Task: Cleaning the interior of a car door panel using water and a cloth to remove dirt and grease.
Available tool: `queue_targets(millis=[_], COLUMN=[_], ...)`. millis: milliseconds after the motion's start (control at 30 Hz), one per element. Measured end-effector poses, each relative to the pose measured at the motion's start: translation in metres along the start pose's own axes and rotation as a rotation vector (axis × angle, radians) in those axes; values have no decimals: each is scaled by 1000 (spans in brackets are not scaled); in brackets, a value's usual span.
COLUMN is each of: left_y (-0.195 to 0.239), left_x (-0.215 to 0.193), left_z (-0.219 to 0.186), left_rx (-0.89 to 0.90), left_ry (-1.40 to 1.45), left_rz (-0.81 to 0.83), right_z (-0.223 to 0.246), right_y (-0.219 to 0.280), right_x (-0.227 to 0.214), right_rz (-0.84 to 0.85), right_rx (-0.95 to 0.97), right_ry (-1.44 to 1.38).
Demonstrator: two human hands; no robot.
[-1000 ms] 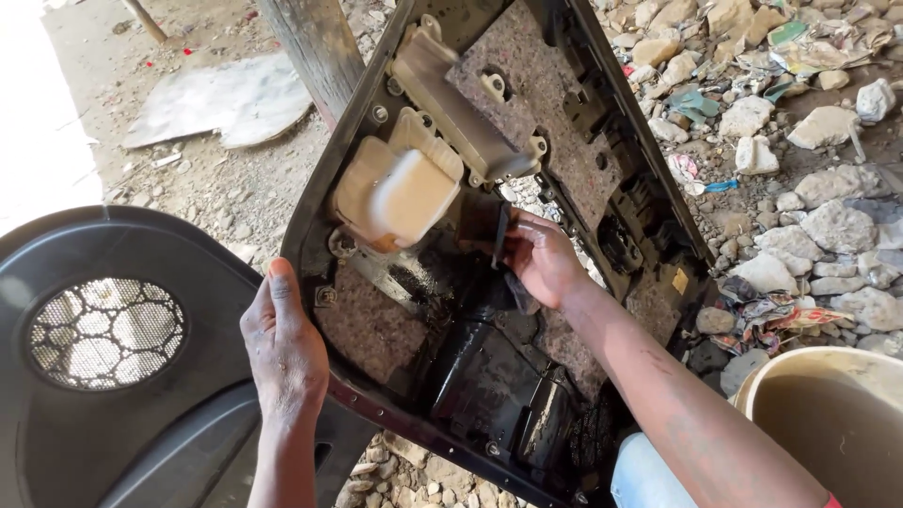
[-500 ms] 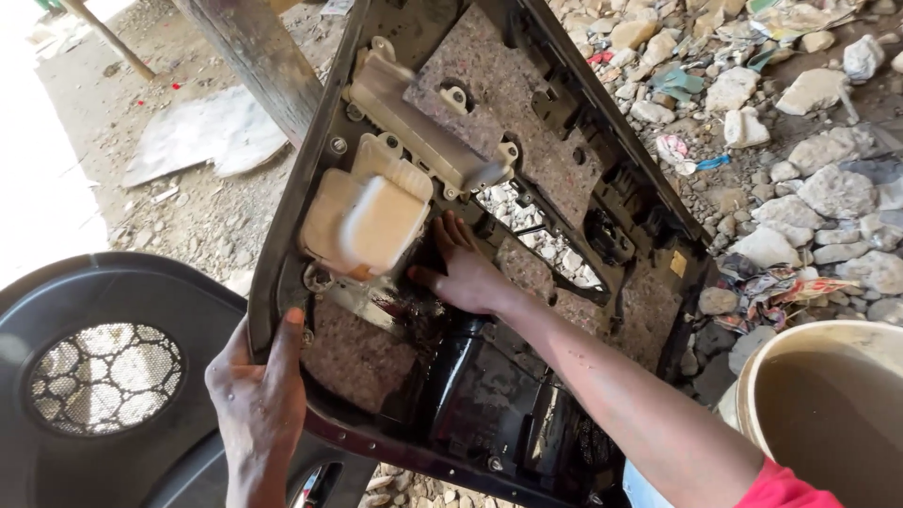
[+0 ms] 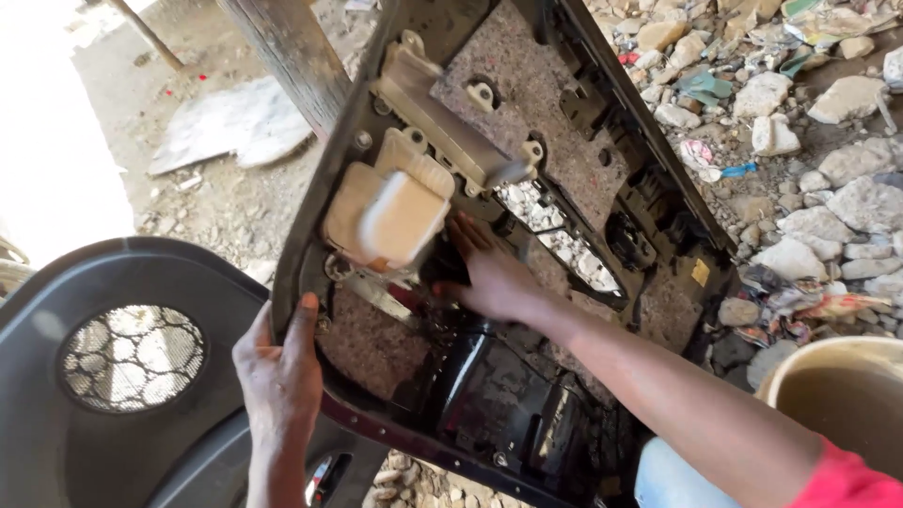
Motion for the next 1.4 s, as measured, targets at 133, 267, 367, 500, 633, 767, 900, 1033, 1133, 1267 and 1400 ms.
queue_targets(millis=[133, 267, 367, 500, 633, 767, 900, 1033, 1133, 1267, 1400], left_y=[7, 1, 5, 4, 3, 6, 2, 5, 3, 3, 4], left_x=[-2, 2, 4, 3, 3, 3, 5, 1, 2, 2, 3], left_z=[-10, -2, -4, -2, -5, -7, 1, 3, -2, 1, -3], left_rx=[5, 23, -34, -16, 40, 84, 162, 114, 117, 116, 96], left_ry=[59, 124, 108, 74, 91, 78, 178, 87, 65, 45, 62], left_rz=[-21, 21, 35, 12, 13, 9, 0, -14, -15, -19, -24], right_z=[-16, -36, -17, -18, -28, -34, -8, -15, -33, -35, -59], right_y=[-8, -18, 7, 11, -26, -25, -3, 21, 31, 42, 99], right_x=[15, 40, 27, 26, 27, 30, 22, 35, 33, -2, -85], right_rz=[342, -6, 258, 396, 35, 58, 324, 223, 48, -281, -715], right_rx=[255, -147, 178, 446, 173, 190, 402, 534, 588, 656, 756], right_ry=[-174, -191, 75, -26, -421, -346, -55, -209, -169, -479, -707])
Point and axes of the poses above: each hand's wrist, its own y-axis away from the middle knuckle, its own x-axis out of the palm, z = x × y, the point moved 8 cm from there along -y, towards the middle knuckle, and after that the axes turned 7 degrees about y, right-handed, at the moved point
